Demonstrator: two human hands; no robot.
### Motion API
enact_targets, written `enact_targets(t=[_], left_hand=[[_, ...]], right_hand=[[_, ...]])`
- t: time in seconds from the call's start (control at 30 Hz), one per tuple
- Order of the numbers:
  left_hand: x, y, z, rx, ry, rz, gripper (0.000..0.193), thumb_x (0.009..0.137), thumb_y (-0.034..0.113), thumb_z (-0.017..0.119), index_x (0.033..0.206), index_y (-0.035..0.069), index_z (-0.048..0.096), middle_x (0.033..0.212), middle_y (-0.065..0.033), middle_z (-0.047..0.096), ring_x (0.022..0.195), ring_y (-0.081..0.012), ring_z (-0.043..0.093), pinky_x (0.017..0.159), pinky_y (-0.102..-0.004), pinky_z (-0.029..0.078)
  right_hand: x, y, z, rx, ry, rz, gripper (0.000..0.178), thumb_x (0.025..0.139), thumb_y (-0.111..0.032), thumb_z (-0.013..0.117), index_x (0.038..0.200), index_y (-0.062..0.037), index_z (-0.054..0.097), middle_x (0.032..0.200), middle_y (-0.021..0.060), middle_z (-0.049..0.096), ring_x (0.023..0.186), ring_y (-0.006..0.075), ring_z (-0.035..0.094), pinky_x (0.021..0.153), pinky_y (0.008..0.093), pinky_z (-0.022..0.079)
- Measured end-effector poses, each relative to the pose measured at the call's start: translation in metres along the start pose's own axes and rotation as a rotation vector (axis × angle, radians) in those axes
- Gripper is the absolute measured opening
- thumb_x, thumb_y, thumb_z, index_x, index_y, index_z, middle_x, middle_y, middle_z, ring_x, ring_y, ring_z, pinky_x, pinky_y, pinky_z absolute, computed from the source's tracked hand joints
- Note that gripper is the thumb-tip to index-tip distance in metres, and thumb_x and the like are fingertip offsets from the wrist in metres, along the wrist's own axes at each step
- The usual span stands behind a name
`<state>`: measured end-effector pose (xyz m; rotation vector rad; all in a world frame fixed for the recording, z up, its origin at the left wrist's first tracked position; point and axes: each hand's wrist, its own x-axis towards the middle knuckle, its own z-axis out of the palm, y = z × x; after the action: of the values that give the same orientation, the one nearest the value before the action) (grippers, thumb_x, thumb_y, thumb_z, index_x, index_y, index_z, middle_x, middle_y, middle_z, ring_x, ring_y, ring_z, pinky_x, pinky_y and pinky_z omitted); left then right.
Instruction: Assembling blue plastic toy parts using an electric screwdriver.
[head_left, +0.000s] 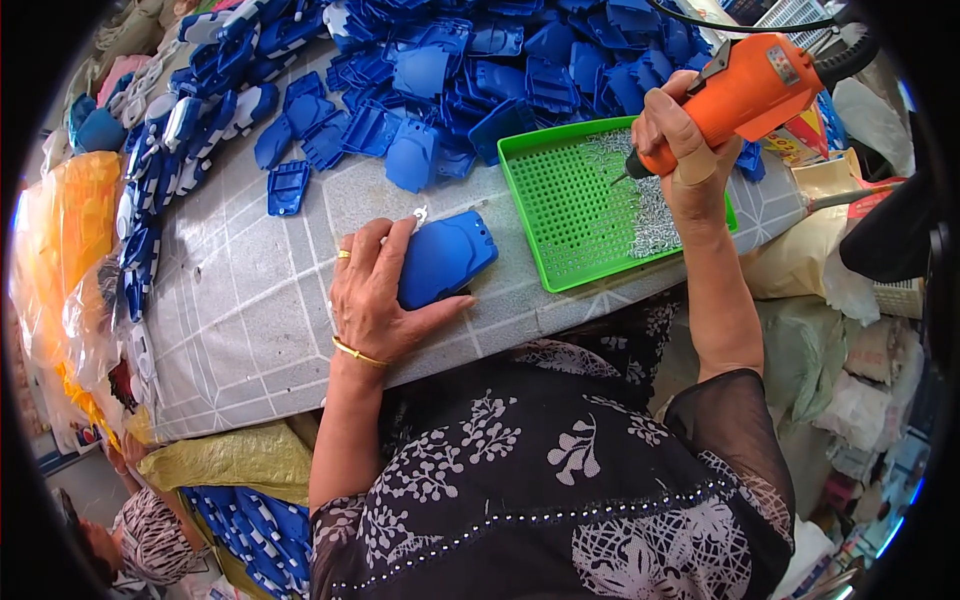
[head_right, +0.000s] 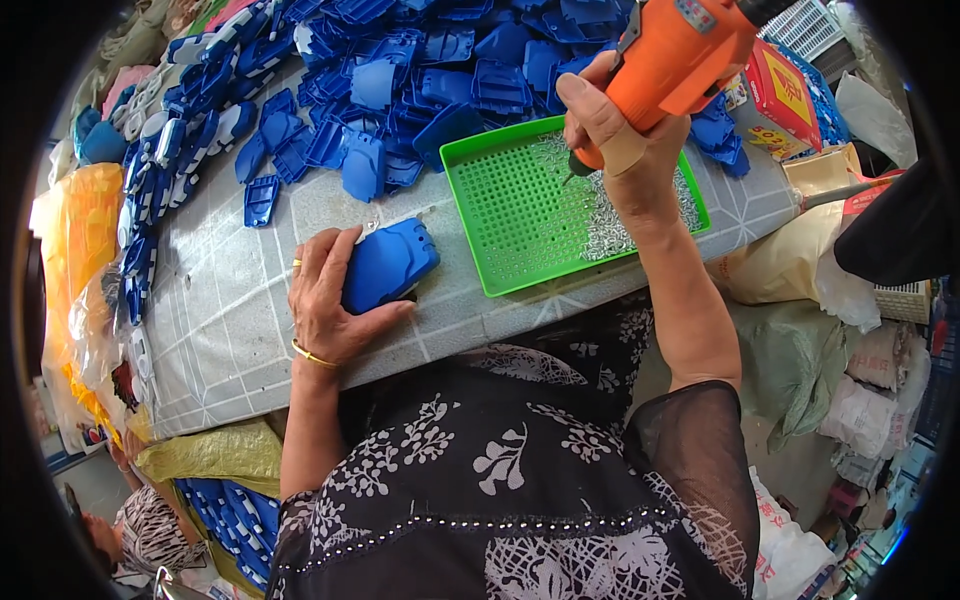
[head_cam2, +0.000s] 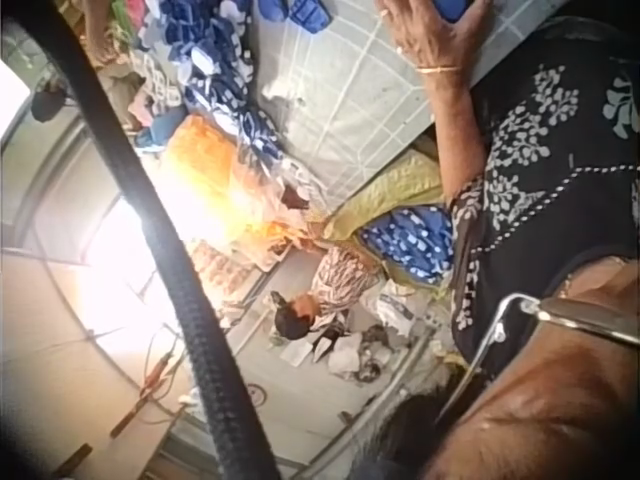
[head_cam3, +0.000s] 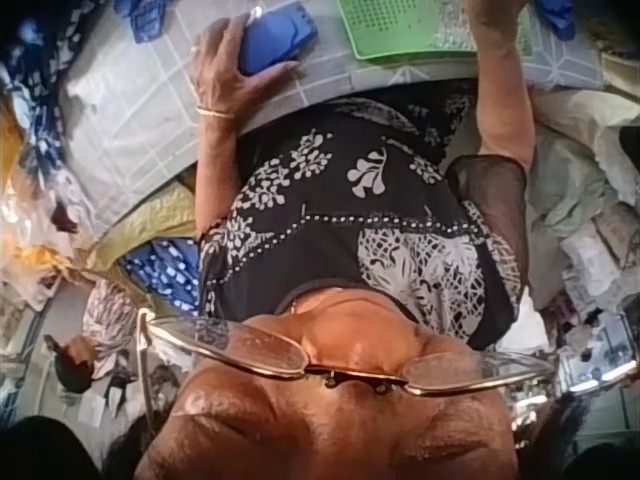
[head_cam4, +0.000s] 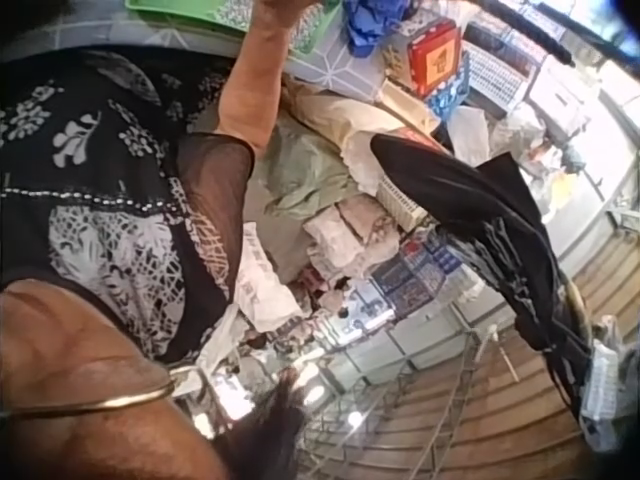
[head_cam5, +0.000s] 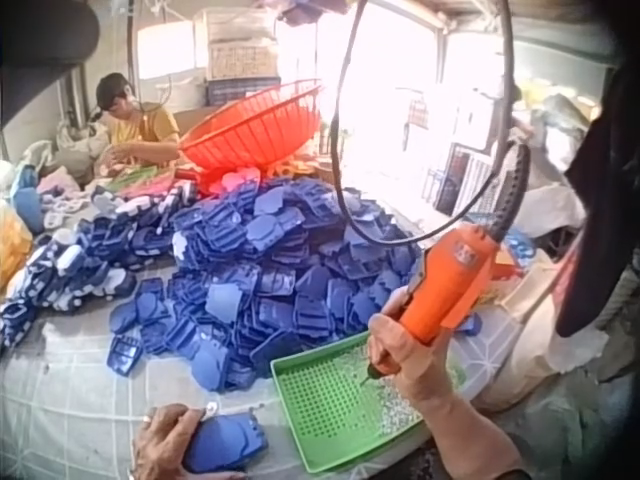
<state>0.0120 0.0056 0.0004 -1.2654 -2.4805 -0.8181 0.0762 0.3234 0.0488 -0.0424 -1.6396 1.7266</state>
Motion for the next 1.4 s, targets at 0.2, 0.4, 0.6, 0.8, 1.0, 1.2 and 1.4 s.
enact_targets(t=[0.2, 0.4, 0.6, 0.8, 1.0, 1.2, 1.4], left_hand=[[-0.004, -0.001, 0.002, 0.046, -0.035, 0.033, 0.084, 0.066, 0.048, 0.09, 0.129, 0.0, 0.062, 0.119, -0.0189, 0.06, 0.107, -0.0387, 0.059, 0.093, -0.0476, 0.048], [0.0, 0.002, 0.002, 0.019, 0.011, -0.014, 0.067, 0.068, 0.039, 0.088, 0.119, 0.002, 0.064, 0.106, -0.0144, 0.061, 0.097, -0.0365, 0.059, 0.086, -0.0455, 0.049], [-0.003, 0.003, -0.003, 0.016, 0.031, -0.05, 0.065, 0.065, 0.032, 0.089, 0.117, 0.002, 0.065, 0.107, -0.0152, 0.062, 0.097, -0.037, 0.059, 0.087, -0.046, 0.05], [-0.002, 0.001, 0.0, 0.023, 0.028, -0.04, 0.073, 0.067, 0.036, 0.089, 0.125, -0.001, 0.064, 0.113, -0.0169, 0.062, 0.102, -0.037, 0.06, 0.09, -0.0472, 0.05], [-0.001, 0.0, 0.003, 0.042, 0.034, -0.015, 0.074, 0.067, 0.038, 0.089, 0.125, -0.001, 0.064, 0.113, -0.0172, 0.062, 0.102, -0.0376, 0.06, 0.09, -0.0479, 0.05], [-0.001, 0.0, 0.002, 0.036, 0.026, -0.022, 0.076, 0.066, 0.04, 0.09, 0.124, -0.001, 0.064, 0.113, -0.0171, 0.063, 0.102, -0.0373, 0.06, 0.09, -0.0475, 0.05], [-0.002, -0.003, 0.004, 0.033, 0.03, -0.025, 0.079, 0.065, 0.042, 0.091, 0.126, -0.001, 0.063, 0.112, -0.0171, 0.064, 0.102, -0.0372, 0.061, 0.089, -0.0472, 0.05]], right_hand=[[0.007, -0.012, 0.011, 0.221, -0.017, 0.071, 0.014, 0.087, -0.007, 0.074, 0.093, -0.0034, 0.062, 0.065, 0.0008, 0.055, 0.055, 0.0129, 0.056, 0.057, 0.0283, 0.046], [0.007, -0.042, 0.041, 0.219, -0.169, 0.049, 0.013, 0.094, -0.011, 0.065, 0.1, -0.0075, 0.054, 0.073, -0.0014, 0.046, 0.061, 0.0108, 0.048, 0.064, 0.0296, 0.041], [0.007, -0.023, 0.034, 0.063, -0.068, -0.034, 0.013, 0.09, -0.006, 0.073, 0.093, -0.005, 0.06, 0.069, 0.0007, 0.055, 0.059, 0.0117, 0.055, 0.061, 0.0282, 0.046], [0.004, -0.011, 0.014, -0.008, 0.002, 0.001, 0.014, 0.091, -0.007, 0.072, 0.099, -0.0064, 0.06, 0.072, 0.0006, 0.054, 0.061, 0.0117, 0.053, 0.065, 0.031, 0.047], [0.005, -0.004, 0.014, 0.027, 0.063, -0.02, 0.014, 0.087, -0.009, 0.077, 0.083, -0.0043, 0.065, 0.066, 0.0008, 0.059, 0.056, 0.0111, 0.06, 0.057, 0.0256, 0.047], [0.002, 0.001, 0.009, -0.023, 0.042, -0.005, 0.014, 0.089, -0.008, 0.075, 0.092, -0.005, 0.062, 0.069, 0.0, 0.057, 0.058, 0.0105, 0.056, 0.061, 0.0279, 0.047], [0.002, 0.004, 0.01, 0.006, 0.076, -0.014, 0.014, 0.087, -0.009, 0.078, 0.085, -0.0042, 0.065, 0.066, 0.0004, 0.06, 0.056, 0.0104, 0.06, 0.058, 0.0253, 0.047]])
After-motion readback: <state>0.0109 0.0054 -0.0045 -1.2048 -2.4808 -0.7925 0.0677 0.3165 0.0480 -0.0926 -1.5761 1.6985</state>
